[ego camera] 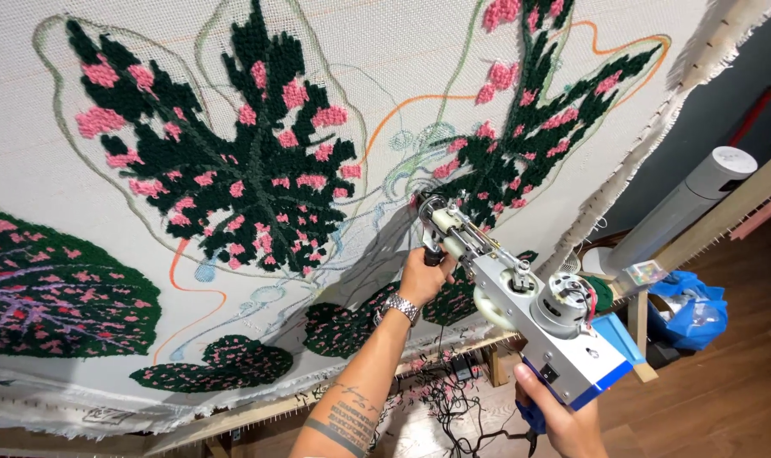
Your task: Using a tufting gun to create a leaf pattern on a rug frame.
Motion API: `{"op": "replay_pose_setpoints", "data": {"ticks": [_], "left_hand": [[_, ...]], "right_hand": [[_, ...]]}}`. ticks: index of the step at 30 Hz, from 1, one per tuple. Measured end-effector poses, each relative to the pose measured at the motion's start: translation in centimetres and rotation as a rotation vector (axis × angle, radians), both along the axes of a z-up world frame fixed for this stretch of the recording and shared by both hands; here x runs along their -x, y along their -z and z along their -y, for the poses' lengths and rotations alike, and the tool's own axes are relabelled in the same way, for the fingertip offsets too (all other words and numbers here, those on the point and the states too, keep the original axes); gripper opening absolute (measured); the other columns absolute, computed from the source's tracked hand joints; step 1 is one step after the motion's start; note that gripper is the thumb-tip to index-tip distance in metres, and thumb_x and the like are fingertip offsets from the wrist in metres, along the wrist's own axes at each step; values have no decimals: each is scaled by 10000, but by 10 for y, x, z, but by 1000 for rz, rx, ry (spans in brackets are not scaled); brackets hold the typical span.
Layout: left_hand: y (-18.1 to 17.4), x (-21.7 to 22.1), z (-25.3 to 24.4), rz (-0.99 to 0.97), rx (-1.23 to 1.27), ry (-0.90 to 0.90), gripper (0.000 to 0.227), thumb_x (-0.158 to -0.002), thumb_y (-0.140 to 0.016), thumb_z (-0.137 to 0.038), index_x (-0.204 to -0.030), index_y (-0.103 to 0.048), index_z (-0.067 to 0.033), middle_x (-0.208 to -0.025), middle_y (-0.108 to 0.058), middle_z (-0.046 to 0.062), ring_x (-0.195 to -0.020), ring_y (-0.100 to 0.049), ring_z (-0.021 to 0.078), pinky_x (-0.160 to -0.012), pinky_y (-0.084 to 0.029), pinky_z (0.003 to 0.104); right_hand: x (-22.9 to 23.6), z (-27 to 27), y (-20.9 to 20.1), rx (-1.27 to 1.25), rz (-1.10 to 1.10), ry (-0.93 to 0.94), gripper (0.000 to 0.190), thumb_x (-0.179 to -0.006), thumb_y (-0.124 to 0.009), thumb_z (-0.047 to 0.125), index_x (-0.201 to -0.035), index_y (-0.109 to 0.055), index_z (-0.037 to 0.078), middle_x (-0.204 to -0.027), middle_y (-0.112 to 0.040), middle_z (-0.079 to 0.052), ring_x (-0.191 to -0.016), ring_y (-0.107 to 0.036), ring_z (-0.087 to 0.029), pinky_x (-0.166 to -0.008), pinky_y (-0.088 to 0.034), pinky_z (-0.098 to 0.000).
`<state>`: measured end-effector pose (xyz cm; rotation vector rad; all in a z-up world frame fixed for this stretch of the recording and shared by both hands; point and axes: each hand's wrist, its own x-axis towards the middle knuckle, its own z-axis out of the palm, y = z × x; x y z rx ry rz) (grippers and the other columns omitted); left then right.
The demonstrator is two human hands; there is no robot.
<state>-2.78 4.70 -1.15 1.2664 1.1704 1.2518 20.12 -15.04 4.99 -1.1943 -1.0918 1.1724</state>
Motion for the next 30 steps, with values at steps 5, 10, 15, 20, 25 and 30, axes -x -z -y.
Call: {"op": "replay_pose_setpoints", "data": {"ticks": [5,10,15,20,25,30], "left_hand": [[6,2,-1,0,-39,16,198,-903,-742,-200,-926,-710,-5,-721,-692,10,-589,-683,116,-557,-509,279],[10,2,-4,-9,-21,27,185,-891,-749,-175,-914,-712,6,-719,-704,25,-591,-685,118,-562,-520,280],[-8,4,2,-22,-9,5,238,-931,-719,-233,-948,-714,5,-760,-723,40,-594,-711,149,-573,-534,291],[-16,9,1,-86,3,-48,311,-968,-680,-288,-977,-719,21,-744,-728,88,-597,-731,176,-551,-511,307],[-12,16,-9,-76,-28,-42,325,-964,-668,-294,-1001,-678,29,-766,-727,81,-594,-743,190,-540,-524,310],[-2,20,-18,-60,-24,-68,290,-912,-685,-225,-941,-671,63,-757,-733,92,-589,-747,216,-533,-545,330]], "right_hand": [[3,3,-6,-17,21,7,159,-827,-757,63,-895,-634,-10,-694,-604,-60,-574,-575,-157,-514,-464,-310],[5,1,-10,26,-3,29,209,-793,-747,56,-980,-669,7,-690,-613,-57,-567,-580,-154,-512,-455,-302],[7,0,6,39,-22,39,205,-842,-743,24,-1016,-672,-57,-701,-621,-87,-561,-581,-175,-506,-469,-317],[11,-5,37,-48,-28,3,261,-841,-687,-18,-1099,-688,-60,-756,-645,-66,-618,-603,-143,-545,-503,-293],[24,-10,38,-19,-94,23,253,-842,-676,-31,-1091,-688,-74,-780,-656,-66,-626,-594,-142,-539,-490,-294],[30,-13,41,44,-32,45,175,-864,-664,-24,-1030,-684,-76,-661,-618,-118,-544,-588,-184,-500,-483,-319]]}}
